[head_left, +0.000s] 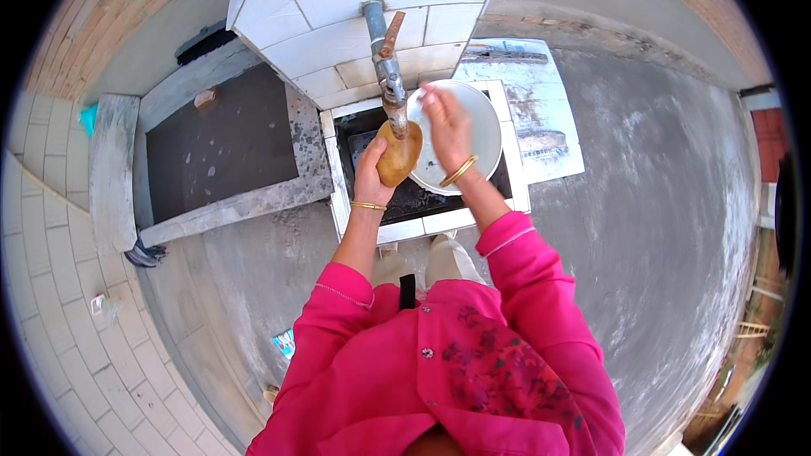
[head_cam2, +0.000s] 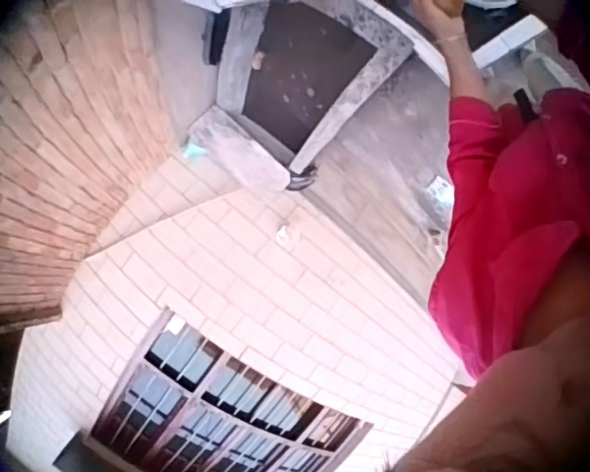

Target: The person washes a single potato under a running tap in an outdoor sink area. After rinsing the potato thoroughly, the person carries it across a concrete courtyard and enters a kitchen room.

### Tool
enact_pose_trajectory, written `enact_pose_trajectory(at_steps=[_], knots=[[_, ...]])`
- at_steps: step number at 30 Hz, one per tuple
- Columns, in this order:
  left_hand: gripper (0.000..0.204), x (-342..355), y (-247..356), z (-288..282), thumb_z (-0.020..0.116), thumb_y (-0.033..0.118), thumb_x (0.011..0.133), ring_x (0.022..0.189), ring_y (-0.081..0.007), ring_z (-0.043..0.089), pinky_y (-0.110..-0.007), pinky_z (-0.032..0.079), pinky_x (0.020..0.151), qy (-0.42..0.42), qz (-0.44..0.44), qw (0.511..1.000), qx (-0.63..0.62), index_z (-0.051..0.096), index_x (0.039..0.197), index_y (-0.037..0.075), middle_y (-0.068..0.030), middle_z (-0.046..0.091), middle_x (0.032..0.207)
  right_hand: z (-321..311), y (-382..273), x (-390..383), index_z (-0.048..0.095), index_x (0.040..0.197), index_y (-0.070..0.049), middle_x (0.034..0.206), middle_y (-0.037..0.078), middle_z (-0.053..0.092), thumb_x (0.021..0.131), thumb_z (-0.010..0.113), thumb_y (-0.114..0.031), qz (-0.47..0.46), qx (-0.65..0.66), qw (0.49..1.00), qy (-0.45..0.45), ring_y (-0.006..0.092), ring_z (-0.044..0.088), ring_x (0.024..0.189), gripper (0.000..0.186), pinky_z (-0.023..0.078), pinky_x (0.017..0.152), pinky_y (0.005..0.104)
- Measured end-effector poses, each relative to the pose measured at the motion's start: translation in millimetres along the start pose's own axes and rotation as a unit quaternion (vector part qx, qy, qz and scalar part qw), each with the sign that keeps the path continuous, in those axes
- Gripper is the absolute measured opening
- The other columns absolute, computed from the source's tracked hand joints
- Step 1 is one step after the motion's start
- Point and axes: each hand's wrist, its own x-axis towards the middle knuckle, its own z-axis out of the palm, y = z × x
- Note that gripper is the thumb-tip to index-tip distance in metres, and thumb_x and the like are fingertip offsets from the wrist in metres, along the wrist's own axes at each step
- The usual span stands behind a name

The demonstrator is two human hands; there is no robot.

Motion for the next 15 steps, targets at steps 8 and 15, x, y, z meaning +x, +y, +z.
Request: enact_pose_trajectory(at_steps=[8,15], knots=[[0.037,5.6,14.5,18.4,0.05,0.028,0.09,0.092,-0.0267,0.061,-0.042,0.052,0.073,-0.035,-0.068,0.997,-0.016,0.05,0.116,0.002,-0.0128,0.059,0.109,-38.3,-129.7,75.4,0.056,0.111,-0.008,0.113,0.007,0.055,0.075,0.06,-0.008,-0.463,-0.288,0.773,-0.326,0.0274,0.059,0.093,0.036,0.05,0.078,0.0335],[0.04,5.3,17.5,19.3,0.046,0.032,0.092,0.093,-0.0284,0.06,-0.044,0.052,0.07,-0.08,-0.036,0.996,-0.022,0.047,0.12,0.004,-0.0137,0.057,0.112,-25.2,-150.4,96.5,0.057,0.079,-0.006,0.081,0.006,0.054,0.074,0.064,-0.025,-0.477,-0.369,0.66,-0.448,0.0253,0.059,0.075,0.021,0.048,0.064,0.0368]])
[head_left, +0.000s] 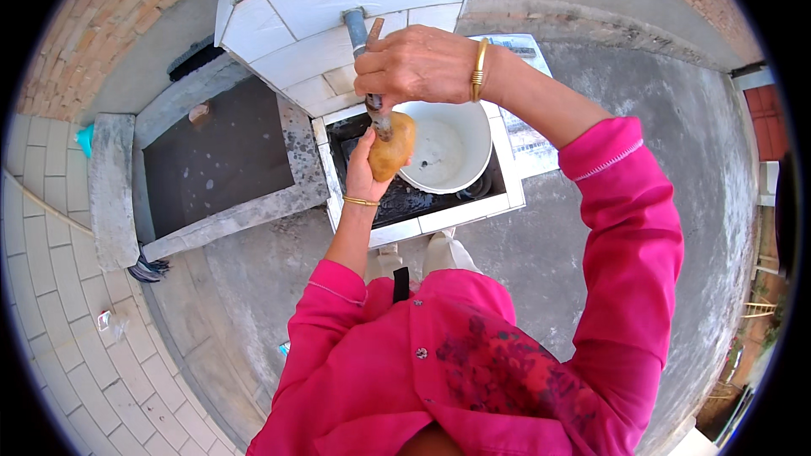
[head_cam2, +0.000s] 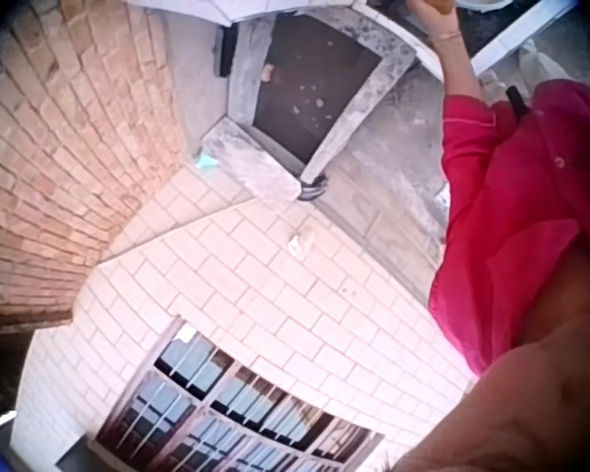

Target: The person washes a single potato under a running tap in an outdoor sink area. After rinsing the potato thoroughly, the person carries it across a concrete courtyard and enters a kitchen room.

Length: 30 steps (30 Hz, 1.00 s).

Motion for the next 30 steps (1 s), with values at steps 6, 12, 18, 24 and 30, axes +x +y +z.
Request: enact_pose_trajectory(at_steps=[6,12,18,24,30], knots=[[0.043,1.5,-4.4,5.7,0.047,0.026,0.09,0.114,-0.0335,0.049,-0.054,0.042,0.091,0.061,0.033,0.997,-0.019,0.04,0.126,0.003,-0.0153,0.049,0.125,12.4,0.2,-2.3,0.056,0.067,-0.007,0.071,0.005,0.054,0.074,0.063,-0.035,0.036,-0.036,0.997,0.059,0.0259,0.059,0.067,0.03,0.047,0.06,0.0363],[0.047,1.4,2.0,-17.6,0.058,0.02,0.085,0.114,-0.0285,0.05,-0.051,0.043,0.09,0.061,0.038,0.997,0.016,0.041,0.126,0.004,-0.0114,0.05,0.124,20.7,-9.5,-1.5,0.052,0.064,-0.008,0.068,0.004,0.052,0.074,0.063,-0.036,0.087,-0.062,0.988,0.108,0.0254,0.058,0.062,0.032,0.046,0.055,0.0346],[0.046,-7.1,13.9,-17.8,0.06,0.016,0.083,0.109,-0.0281,0.053,-0.052,0.047,0.085,0.055,-0.008,0.997,0.045,0.043,0.124,0.003,-0.0115,0.053,0.119,22.2,-17.2,-5.9,0.057,0.076,-0.009,0.076,0.004,0.056,0.076,0.061,-0.037,0.161,-0.079,0.981,0.076,0.0256,0.059,0.069,0.028,0.047,0.06,0.0349],[0.036,-14.6,21.3,-26.9,0.058,0.012,0.084,0.099,-0.0275,0.059,-0.049,0.053,0.075,0.084,-0.057,0.982,0.159,0.05,0.117,0.001,-0.0144,0.057,0.111,54.5,-40.8,-43.5,0.054,0.115,-0.013,0.103,0.009,0.059,0.08,0.061,-0.023,0.306,0.07,0.918,0.241,0.03,0.059,0.085,0.036,0.048,0.071,0.038],[0.036,-22.6,-4.7,-47.7,0.057,0.018,0.086,0.098,-0.0285,0.058,-0.047,0.053,0.074,0.145,-0.067,0.975,0.153,0.05,0.117,0.0,-0.0152,0.058,0.109,156.7,-104.2,-137.0,0.057,0.07,-0.001,0.071,0.018,0.057,0.085,0.055,-0.02,0.521,0.227,0.765,0.302,0.0352,0.055,0.067,0.024,0.043,0.061,0.0433]])
